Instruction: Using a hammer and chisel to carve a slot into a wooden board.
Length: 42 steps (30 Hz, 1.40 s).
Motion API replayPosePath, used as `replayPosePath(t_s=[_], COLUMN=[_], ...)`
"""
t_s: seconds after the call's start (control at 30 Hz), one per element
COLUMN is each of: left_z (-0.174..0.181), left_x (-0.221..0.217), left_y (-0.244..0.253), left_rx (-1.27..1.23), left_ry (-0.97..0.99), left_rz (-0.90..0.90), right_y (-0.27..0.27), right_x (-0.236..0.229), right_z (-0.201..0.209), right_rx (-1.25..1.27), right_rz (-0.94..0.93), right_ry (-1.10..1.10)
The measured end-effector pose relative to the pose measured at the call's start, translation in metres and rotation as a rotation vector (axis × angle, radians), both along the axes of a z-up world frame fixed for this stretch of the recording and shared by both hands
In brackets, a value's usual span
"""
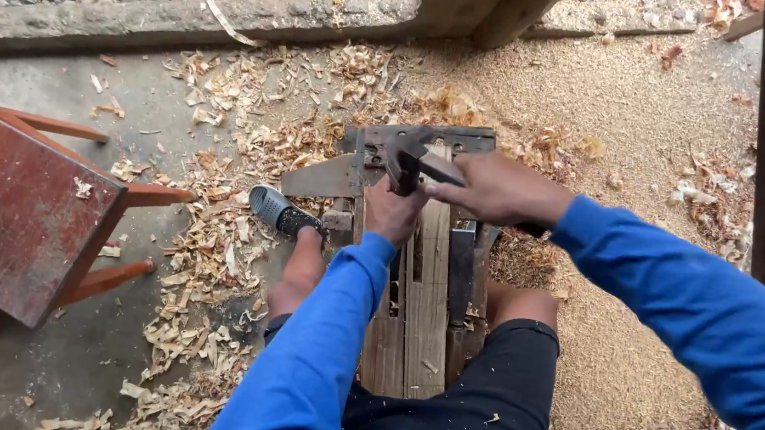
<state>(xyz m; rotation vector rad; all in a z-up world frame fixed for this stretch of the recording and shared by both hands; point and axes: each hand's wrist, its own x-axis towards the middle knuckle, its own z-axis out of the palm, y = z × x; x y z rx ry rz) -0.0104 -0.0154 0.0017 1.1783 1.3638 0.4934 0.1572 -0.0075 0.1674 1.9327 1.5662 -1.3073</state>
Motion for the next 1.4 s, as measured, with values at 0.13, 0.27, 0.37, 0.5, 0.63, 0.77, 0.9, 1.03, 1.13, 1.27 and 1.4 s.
replayPosePath(t_s=[0.13, 0.27, 0.37, 0.5, 0.63, 0.77, 0.9, 1.03, 1.13, 1.27, 1.4], left_z=[0.003, 0.0, -0.053, -0.039, -0.051, -0.088, 0.025, 0.156, 0.233, 0.23, 0.125], left_x=[-0.003, -0.001, -0.006, -0.002, -0.005, -0.01, -0.029, -0.051, -0.08, -0.083, -0.089], left_y=[-0.008, -0.004, -0.022, -0.017, -0.019, -0.027, -0.063, -0.069, -0.049, -0.037, -0.075], left_rx=[0.094, 0.127, -0.046, -0.138, 0.005, 0.245, -0.174, 0.292, 0.278, 0.653, 0.489], left_ry=[-0.104, -0.085, -0.325, -0.338, -0.195, -0.07, -0.36, -0.676, -0.524, 0.069, 0.526], left_rz=[0.008, -0.003, 0.047, 0.093, 0.032, -0.067, -0.043, -0.328, -0.386, -0.747, -1.115], right_y=[0.014, 0.003, -0.007, 0.013, -0.02, -0.049, -0.112, -0.21, -0.312, -0.406, -0.433], right_x=[0.012, 0.03, 0.013, 0.004, 0.04, -0.006, -0.014, -0.018, -0.026, -0.047, -0.041], right_z=[0.033, -0.078, -0.053, 0.026, -0.121, -0.042, -0.017, -0.047, -0.091, -0.119, -0.138], right_rx=[0.19, 0.714, 0.326, 0.048, 0.368, 0.198, 0.343, 0.388, 0.379, 0.282, 0.342], right_rz=[-0.256, -0.341, 0.148, -0.045, -0.203, -0.064, -0.217, -1.067, -1.34, -1.684, -1.89], right_ry=[0.041, 0.266, 0.107, -0.013, 0.076, 0.12, 0.131, 0.309, 0.317, 0.326, 0.525])
